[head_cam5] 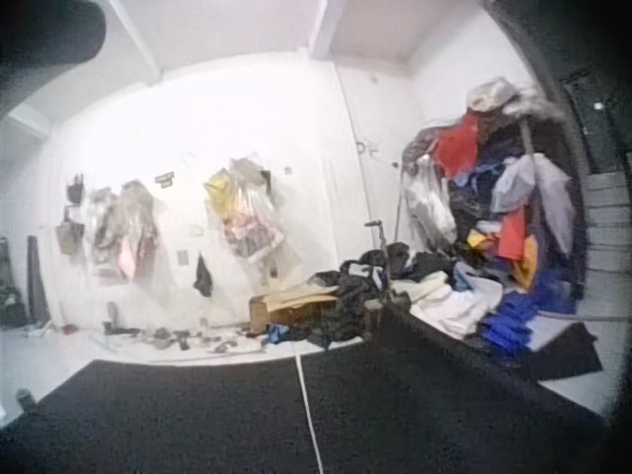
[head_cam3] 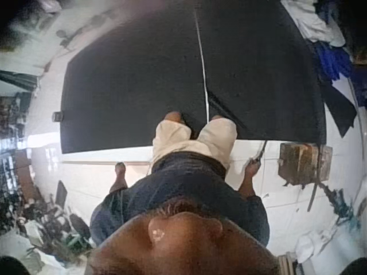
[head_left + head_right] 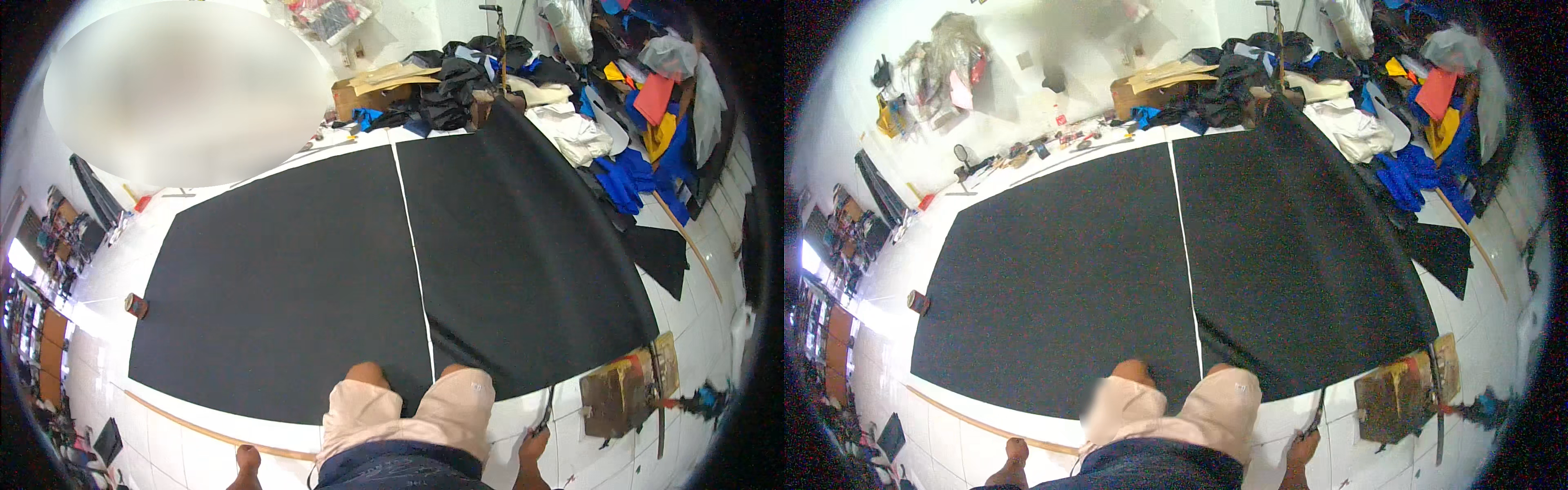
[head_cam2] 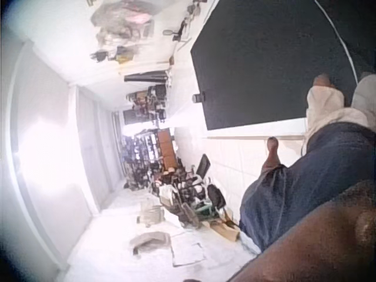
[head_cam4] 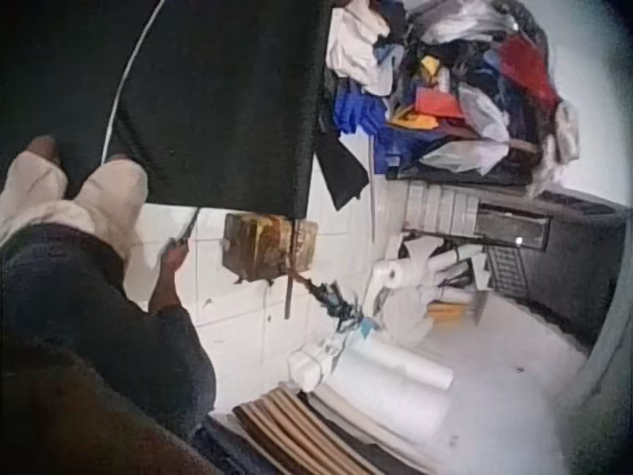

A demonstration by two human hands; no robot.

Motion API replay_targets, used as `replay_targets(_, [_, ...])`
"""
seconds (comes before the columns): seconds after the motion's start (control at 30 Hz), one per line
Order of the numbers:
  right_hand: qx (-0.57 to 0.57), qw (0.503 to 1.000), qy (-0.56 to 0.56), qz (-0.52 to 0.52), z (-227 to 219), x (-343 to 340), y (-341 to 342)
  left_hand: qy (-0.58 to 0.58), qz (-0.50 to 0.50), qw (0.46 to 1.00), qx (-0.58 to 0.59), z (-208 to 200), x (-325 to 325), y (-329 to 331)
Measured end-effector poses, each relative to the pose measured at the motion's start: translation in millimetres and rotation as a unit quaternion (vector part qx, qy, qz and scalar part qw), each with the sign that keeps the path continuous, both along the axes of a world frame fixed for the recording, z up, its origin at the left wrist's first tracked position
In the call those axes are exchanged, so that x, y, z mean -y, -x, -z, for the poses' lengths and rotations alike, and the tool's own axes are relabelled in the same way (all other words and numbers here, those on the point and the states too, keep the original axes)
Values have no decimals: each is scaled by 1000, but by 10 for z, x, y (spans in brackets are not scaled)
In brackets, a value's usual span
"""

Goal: The person smooths out a large sheet of black fabric on a floor, aligns a wooden pole as a guide, and cuts the fabric into sections using shears.

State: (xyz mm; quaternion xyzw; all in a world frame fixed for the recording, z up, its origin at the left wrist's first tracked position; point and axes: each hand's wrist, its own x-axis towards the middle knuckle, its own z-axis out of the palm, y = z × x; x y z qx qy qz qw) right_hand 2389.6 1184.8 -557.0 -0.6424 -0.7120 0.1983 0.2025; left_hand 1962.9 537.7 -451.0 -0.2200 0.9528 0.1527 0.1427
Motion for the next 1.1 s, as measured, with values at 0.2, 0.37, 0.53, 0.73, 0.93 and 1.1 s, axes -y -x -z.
replay_targets(0.2, [-15,1000,27,-1,598,1068,-588,-308,-26,946,-94,336,70,422])
replay_targets(0.37, [157,976,127,-80,656,1351,-542,-349,155,912,-150,-289,-1605,140])
replay_targets(0.53, [240,929,199,-200,397,1145,-388,-226,366,886,-171,-1187,-2320,-204])
replay_targets(0.73, [364,845,189,-343,412,402,77,-124,429,875,-186,-1375,-2445,-419])
replay_targets(0.93, [117,907,-52,-401,-8,395,2040,-149,432,869,-188,-1404,-2385,-692])
replay_targets(1.1, [200,854,-20,-480,58,341,2258,-120,476,863,-118,-1905,-2434,-758])
